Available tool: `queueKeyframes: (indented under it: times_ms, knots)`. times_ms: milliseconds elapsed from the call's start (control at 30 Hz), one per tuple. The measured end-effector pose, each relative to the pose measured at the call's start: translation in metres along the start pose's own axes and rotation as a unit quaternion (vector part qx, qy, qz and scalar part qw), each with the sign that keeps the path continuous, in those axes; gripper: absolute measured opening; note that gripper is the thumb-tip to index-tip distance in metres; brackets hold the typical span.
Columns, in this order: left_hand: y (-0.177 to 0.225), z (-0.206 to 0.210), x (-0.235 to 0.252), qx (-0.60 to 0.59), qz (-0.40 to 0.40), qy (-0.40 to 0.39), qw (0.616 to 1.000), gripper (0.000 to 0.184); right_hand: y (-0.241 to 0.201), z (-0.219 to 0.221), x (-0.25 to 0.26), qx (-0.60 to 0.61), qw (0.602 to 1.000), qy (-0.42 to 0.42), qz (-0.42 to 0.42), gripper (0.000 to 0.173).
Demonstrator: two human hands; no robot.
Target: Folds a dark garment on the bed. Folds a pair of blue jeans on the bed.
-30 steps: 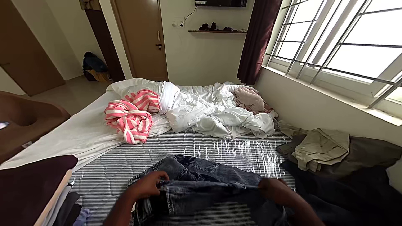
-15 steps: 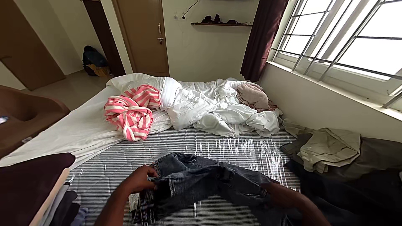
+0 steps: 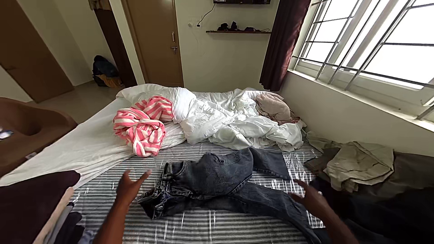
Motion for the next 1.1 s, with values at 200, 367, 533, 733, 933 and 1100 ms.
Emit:
queueKeyframes:
  times_ms: [200,367,533,733,933,1100]
  knots:
    - [-0.025,0.052,-0.037,0.112,-0.091,-0.274,0.951,0.125,0.009,0.072,-0.035,-0.155,0.943,-0.294,0.024,0.134]
    - [-0.035,0.095,-0.042,0.211,-0.046,-0.285,0.934,0.135,-0.033,0.1,-0.053,-0.268,0.928,-0.259,0.001,0.141]
    - [-0.035,0.1,-0.049,0.331,-0.05,-0.241,0.911,0.116,-0.074,0.122,-0.062,-0.244,0.924,-0.286,-0.067,0.084]
    - [-0.031,0.103,-0.073,0.387,-0.026,-0.315,0.866,0.108,-0.086,0.13,-0.061,0.077,0.91,-0.408,-0.016,0.035]
    - [0.015,0.11,-0.175,-0.123,-0.254,-0.412,0.867,0.091,-0.041,0.02,0.019,0.463,0.86,0.191,0.101,0.071]
    - [0.057,0.11,-0.201,0.127,0.05,-0.42,0.897,0.087,-0.059,0.027,-0.009,0.13,0.979,0.152,0.034,0.075]
Point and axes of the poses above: each hand's wrist, its own x-axis towards the middle knuckle, its own z-axis out of the palm, y = z × x, the point moved 7 cm from there along x, towards the middle knuckle, and after that the axes turned 12 degrees about y, right-handed, at the moved point
